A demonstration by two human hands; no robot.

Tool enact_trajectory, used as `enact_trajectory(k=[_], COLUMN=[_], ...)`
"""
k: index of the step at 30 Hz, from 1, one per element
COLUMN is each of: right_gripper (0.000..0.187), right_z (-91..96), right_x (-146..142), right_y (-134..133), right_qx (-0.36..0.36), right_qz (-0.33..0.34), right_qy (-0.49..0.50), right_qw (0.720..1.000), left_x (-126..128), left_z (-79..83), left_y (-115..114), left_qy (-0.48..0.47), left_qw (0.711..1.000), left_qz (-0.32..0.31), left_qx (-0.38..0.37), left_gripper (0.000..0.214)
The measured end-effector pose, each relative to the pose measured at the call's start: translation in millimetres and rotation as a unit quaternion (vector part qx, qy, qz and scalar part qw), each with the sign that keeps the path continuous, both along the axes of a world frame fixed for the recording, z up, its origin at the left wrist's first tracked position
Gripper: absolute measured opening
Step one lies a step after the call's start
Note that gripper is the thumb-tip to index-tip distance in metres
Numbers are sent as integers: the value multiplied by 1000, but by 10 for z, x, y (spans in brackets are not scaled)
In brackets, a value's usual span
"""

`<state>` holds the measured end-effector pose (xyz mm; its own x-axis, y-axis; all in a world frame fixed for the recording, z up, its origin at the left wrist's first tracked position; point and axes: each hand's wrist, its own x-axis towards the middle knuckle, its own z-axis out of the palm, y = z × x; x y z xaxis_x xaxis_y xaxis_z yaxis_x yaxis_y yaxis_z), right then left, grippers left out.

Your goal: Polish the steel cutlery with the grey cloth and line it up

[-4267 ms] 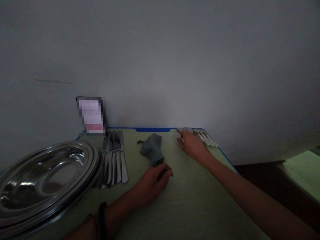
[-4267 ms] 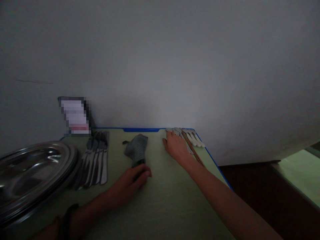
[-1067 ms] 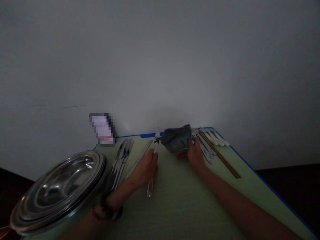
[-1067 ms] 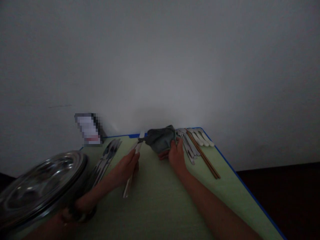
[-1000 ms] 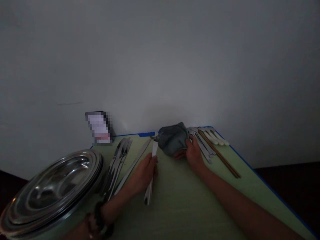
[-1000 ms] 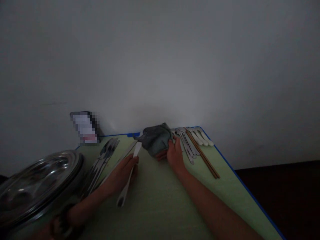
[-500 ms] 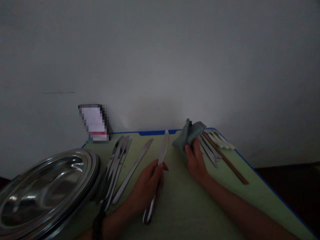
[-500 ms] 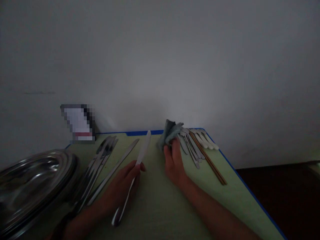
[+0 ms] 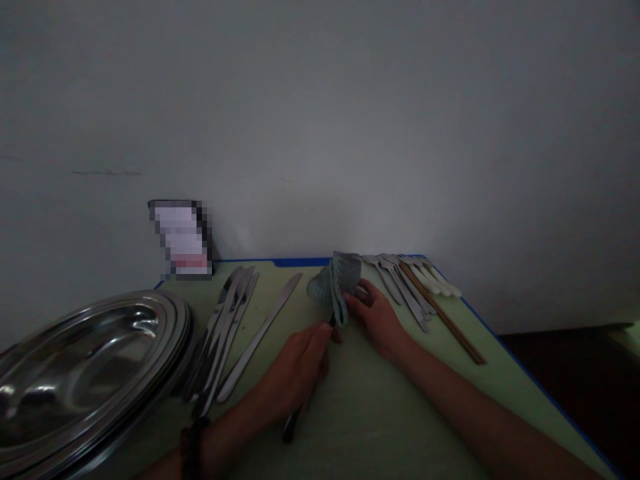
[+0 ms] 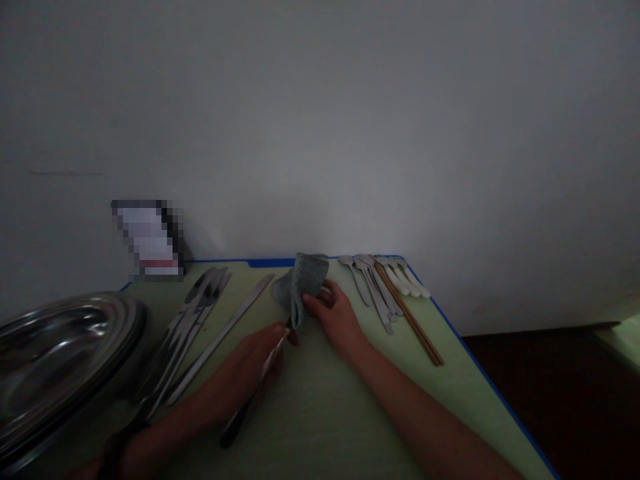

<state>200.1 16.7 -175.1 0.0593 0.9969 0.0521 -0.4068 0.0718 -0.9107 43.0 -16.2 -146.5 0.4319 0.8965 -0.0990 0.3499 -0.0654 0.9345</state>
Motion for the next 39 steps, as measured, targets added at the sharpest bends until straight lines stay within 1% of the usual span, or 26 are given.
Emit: enact_trajectory(k=[2,3,5,6,7,9,12,14,17,19,21,23,26,28,30,32,33,35,37,39], right_gripper=[27,23,17,16,14,12,12,14,17,18,18,18,19,17,18,18,17,16,14,13], right_z=[-1,-3,-7,-8,-7,2,37,70,110,116,103,76,36,19,8,-1,-5,-12,-10,7], right_x=[18,30,55,68,79,101,128,142,146,138,132,132,128,107,73,39,26,15,27,53], right_y=[23,38,72,89,105,129,147,148,133,113,92,76,57,41,25,17,18,34,65,100], right_qx=[1,3,-2,-6,-9,-18,-44,-67,-77,-75,-77,-69,-52,-39,-21,-13,-16,-34,-56,-80], right_qz=[35,37,19,6,-4,-11,-8,-21,-33,-15,14,35,47,48,53,58,53,20,-25,-44], right_qy=[50,74,122,143,158,182,218,237,227,202,185,183,162,119,79,69,74,101,142,182], right_qw=[998,997,992,990,987,983,975,969,970,976,980,980,984,991,995,996,996,994,988,979], left_x=[-26,-38,-59,-66,-71,-77,-80,-81,-77,-65,-45,-21,6,11,8,1,-2,-8,-10,-9], left_z=[-19,-28,-36,-34,-28,-9,25,36,15,-19,-57,-83,-83,-63,-39,-20,-15,-12,-22,-42], left_y=[20,33,52,55,52,33,-9,-25,-12,16,47,67,62,43,25,18,19,26,32,29], left_qy=[-38,-56,-83,-92,-98,-94,-65,-54,-46,-24,3,26,48,67,92,115,122,136,160,189], left_qw=[997,993,981,977,977,981,987,992,998,1000,1000,1000,998,997,994,990,988,982,973,962], left_qz=[-21,-42,-92,-111,-122,-120,-97,-70,-23,-2,6,2,-13,-31,-51,-57,-54,-56,-74,-101], left_qx=[-62,-99,-151,-154,-146,-124,-108,-87,-29,-6,-1,-13,-23,-2,28,60,78,117,150,171], left_gripper=[39,40,39,37,35,30,27,28,30,29,29,30,34,33,33,33,32,31,30,30])
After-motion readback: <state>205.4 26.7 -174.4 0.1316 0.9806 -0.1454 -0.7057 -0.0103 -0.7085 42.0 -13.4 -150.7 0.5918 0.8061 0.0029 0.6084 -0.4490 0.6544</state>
